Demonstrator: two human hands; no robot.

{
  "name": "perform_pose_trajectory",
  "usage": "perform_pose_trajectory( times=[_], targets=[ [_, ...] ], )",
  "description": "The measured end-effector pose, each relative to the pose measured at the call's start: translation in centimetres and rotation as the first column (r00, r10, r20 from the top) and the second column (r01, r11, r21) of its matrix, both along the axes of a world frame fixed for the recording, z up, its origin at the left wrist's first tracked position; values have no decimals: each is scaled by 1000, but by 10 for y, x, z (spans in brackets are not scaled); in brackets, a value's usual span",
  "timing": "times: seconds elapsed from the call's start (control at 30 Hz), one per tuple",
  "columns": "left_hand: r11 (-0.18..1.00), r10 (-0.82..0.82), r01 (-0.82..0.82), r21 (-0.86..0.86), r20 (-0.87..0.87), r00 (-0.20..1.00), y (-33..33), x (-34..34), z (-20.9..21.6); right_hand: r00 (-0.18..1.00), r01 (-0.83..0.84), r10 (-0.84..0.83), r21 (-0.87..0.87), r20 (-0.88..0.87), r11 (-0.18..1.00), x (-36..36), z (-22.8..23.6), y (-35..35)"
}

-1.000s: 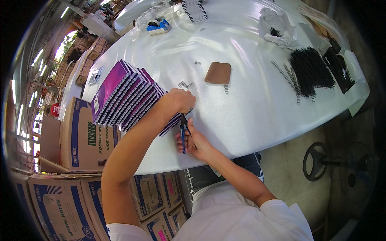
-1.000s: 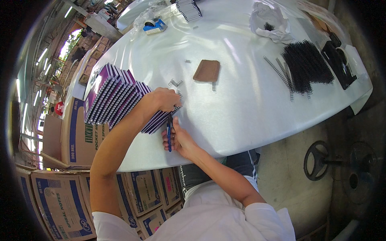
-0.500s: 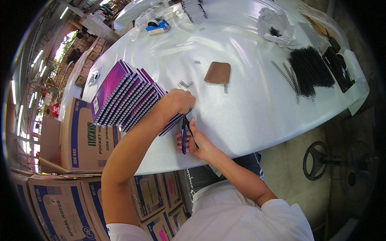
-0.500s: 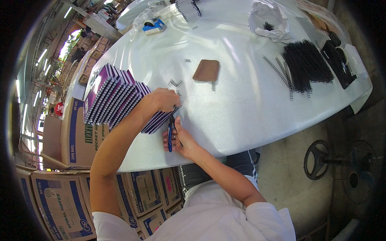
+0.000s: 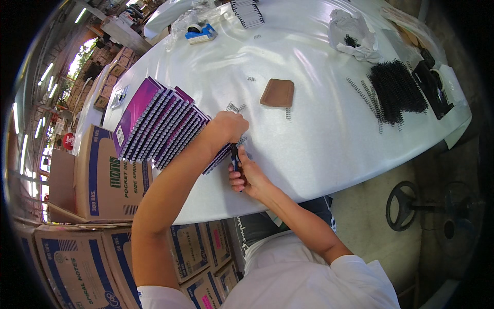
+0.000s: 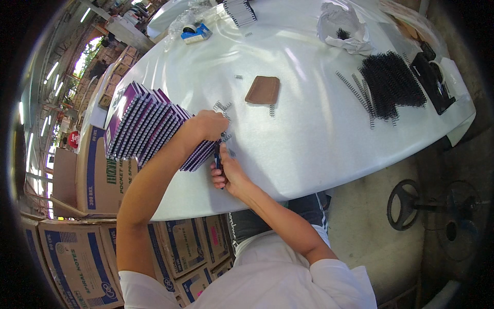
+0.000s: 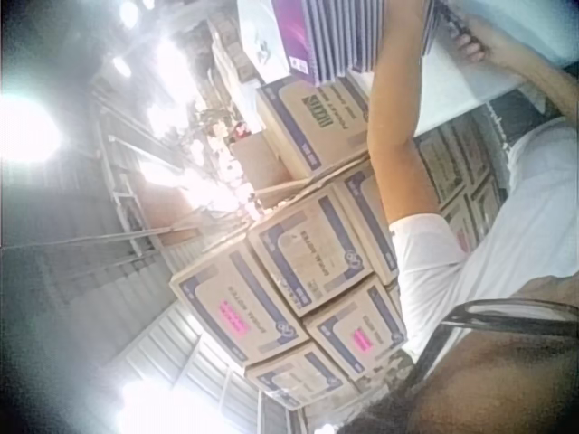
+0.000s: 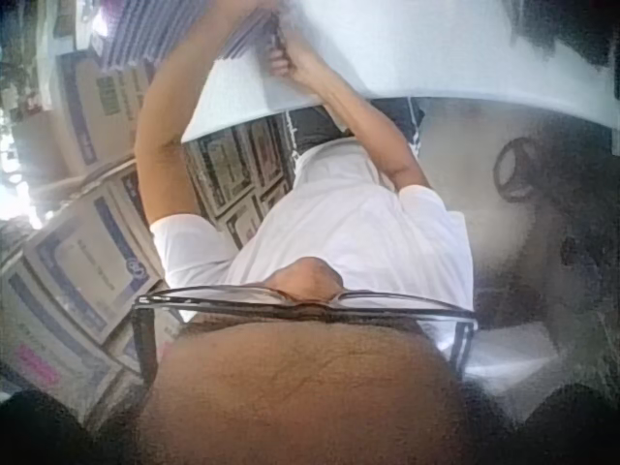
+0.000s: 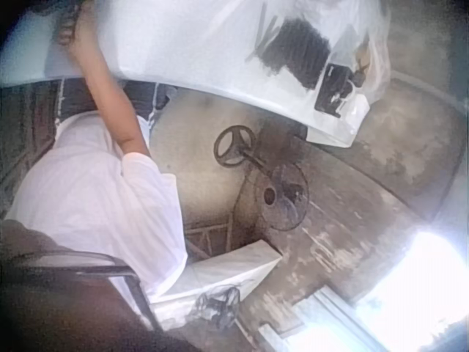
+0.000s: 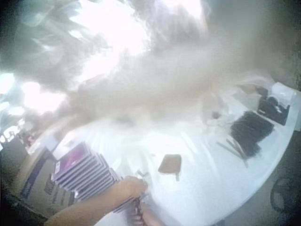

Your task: The person finishes spiral notebooks by using pliers to trim and bend the ends of wire coils on a stack of notebooks, then picks up and aligns the finished stack.

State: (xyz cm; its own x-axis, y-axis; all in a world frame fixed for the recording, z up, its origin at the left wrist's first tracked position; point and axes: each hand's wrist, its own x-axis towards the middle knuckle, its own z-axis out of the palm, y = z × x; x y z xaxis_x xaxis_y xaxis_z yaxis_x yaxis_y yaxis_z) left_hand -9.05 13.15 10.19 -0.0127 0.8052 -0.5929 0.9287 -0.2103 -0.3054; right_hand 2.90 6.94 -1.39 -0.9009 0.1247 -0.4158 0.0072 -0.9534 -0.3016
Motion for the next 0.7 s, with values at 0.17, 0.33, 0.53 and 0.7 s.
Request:
perform_pose_trajectory(
  times=[0.17,0.33,0.53,0.7],
  targets=[
    [1000,-16,16,-11,3,1000,-3,0,-4,990,35,-31,-27,139,999,4,13,-6],
    [999,-21,21,-25,-3,1000,-1,2,-1,990,57,-52,-36,133,998,0,15,-1],
    [998,-60,60,22,-13,998,-6,3,-7,996,30,-18,-128,91,991,-6,2,5],
    [994,-95,95,48,-1,996,-9,0,-13,986,20,-14,-37,166,999,6,13,-6]
  ],
)
